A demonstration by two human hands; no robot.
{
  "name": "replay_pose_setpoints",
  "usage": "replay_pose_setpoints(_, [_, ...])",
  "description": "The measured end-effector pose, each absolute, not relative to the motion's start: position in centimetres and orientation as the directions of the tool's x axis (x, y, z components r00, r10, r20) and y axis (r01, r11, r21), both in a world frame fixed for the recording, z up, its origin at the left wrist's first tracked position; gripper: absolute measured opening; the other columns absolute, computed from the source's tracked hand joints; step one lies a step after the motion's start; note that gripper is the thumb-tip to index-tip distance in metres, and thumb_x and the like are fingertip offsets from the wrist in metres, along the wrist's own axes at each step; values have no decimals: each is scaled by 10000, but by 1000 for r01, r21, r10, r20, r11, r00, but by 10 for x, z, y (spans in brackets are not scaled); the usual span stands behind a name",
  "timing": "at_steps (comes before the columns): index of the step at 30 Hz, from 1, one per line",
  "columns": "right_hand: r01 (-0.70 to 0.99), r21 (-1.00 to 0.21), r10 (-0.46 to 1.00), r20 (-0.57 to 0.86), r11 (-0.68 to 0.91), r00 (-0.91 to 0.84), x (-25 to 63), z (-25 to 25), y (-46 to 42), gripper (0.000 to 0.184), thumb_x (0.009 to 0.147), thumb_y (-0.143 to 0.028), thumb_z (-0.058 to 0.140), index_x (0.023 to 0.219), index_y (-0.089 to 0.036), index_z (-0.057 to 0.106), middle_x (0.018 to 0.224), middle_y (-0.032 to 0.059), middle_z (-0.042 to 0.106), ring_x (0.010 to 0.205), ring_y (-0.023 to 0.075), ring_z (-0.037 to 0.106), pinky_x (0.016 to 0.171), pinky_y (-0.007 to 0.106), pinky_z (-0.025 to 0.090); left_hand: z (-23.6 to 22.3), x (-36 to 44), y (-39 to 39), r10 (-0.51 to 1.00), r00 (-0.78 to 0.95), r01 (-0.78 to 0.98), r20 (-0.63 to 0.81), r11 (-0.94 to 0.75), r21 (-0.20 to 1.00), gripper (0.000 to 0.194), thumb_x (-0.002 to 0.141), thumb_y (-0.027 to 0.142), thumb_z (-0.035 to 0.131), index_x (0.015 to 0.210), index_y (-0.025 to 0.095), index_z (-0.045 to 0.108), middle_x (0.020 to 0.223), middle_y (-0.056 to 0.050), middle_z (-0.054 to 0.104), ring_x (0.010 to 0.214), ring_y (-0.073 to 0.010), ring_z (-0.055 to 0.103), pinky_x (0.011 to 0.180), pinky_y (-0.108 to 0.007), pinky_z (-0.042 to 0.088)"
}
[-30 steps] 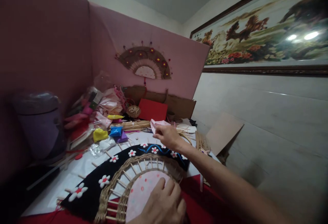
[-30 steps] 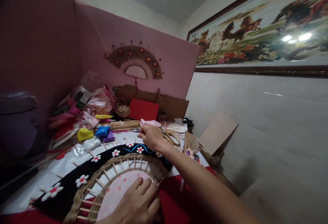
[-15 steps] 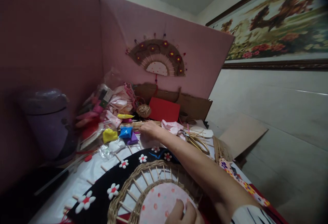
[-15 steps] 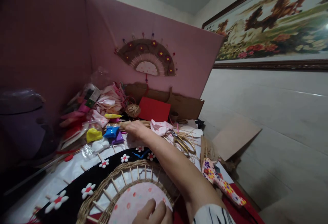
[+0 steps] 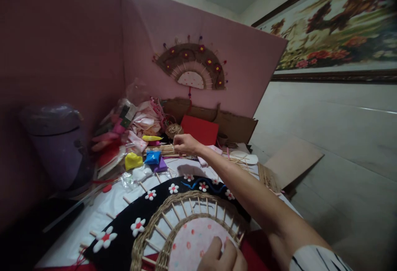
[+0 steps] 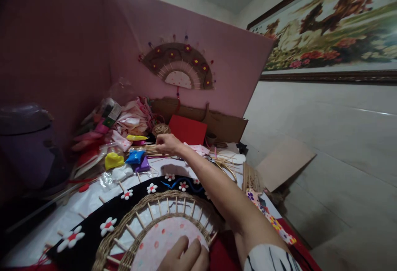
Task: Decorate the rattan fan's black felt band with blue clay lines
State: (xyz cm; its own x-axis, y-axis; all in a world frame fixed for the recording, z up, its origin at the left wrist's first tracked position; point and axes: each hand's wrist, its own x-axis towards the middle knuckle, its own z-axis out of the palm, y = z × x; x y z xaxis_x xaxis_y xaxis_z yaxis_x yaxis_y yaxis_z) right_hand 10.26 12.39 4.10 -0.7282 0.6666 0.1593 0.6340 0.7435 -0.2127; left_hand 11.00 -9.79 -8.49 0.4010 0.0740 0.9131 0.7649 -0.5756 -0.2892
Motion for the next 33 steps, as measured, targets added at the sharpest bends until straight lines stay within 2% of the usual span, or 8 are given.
replay_pose_setpoints(3, [616,-402,715,164,678,-680,132,44,117,195,867,-153,355,1016,-144,480,739,9,663,566,89,613,456,154,454,-75,102,-103,127,407,700,905,-679,-220,238,846,109,421,686,118,597,605,-43,552,581,-149,474,530,-295,332])
replay_pose_setpoints(5, [595,-485,733,158,642,-662,155,42,110,189,881,-201,375,1034,-148,472,716,-9,635,528,79,581,433,154,450,-70,100,-105,149,411,633,899,-757,-164,249,850,122,409,670,121,581,612,-37,557,584,-152,470,532,-297,335])
replay_pose_setpoints(9, [578,-562,749,120,592,-651,200,29,98,112,789,-183,535,885,-135,566,637,-36,588,463,68,515,427,167,428,-65,99,-107,189,439,550,878,-829,-97,200,821,102,433,672,137,561,650,-31,584,632,-167,496,553,-307,344])
replay_pose_setpoints(13, [569,-563,749,142,599,-647,230,12,89,17,691,-104,610,684,-115,622,627,-14,602,561,86,536,540,194,434,-65,97,-109,183,458,535,870,-838,-105,166,793,80,450,674,149,544,696,-39,595,662,-172,500,588,-313,345])
replay_pose_setpoints(16, [554,-558,742,182,618,-645,238,3,83,95,693,-65,570,690,-109,654,668,12,635,631,106,559,603,218,439,-63,95,-110,177,484,528,857,-840,-125,167,777,72,455,658,155,538,704,-38,594,662,-177,499,598,-315,342])
replay_pose_setpoints(25, [478,-533,665,237,698,-708,226,1,80,200,667,22,540,689,-115,684,715,20,616,694,111,571,651,218,458,-64,96,-110,233,478,528,847,-847,-65,156,782,69,442,714,138,564,725,-34,616,668,-175,498,599,-312,370])
replay_pose_setpoints(33, [449,-523,632,244,724,-735,225,-5,82,154,668,4,577,678,-110,680,701,19,607,651,104,561,617,202,453,-64,95,-110,217,502,521,838,-848,-93,171,773,62,435,710,141,574,759,-53,624,701,-185,524,610,-318,384])
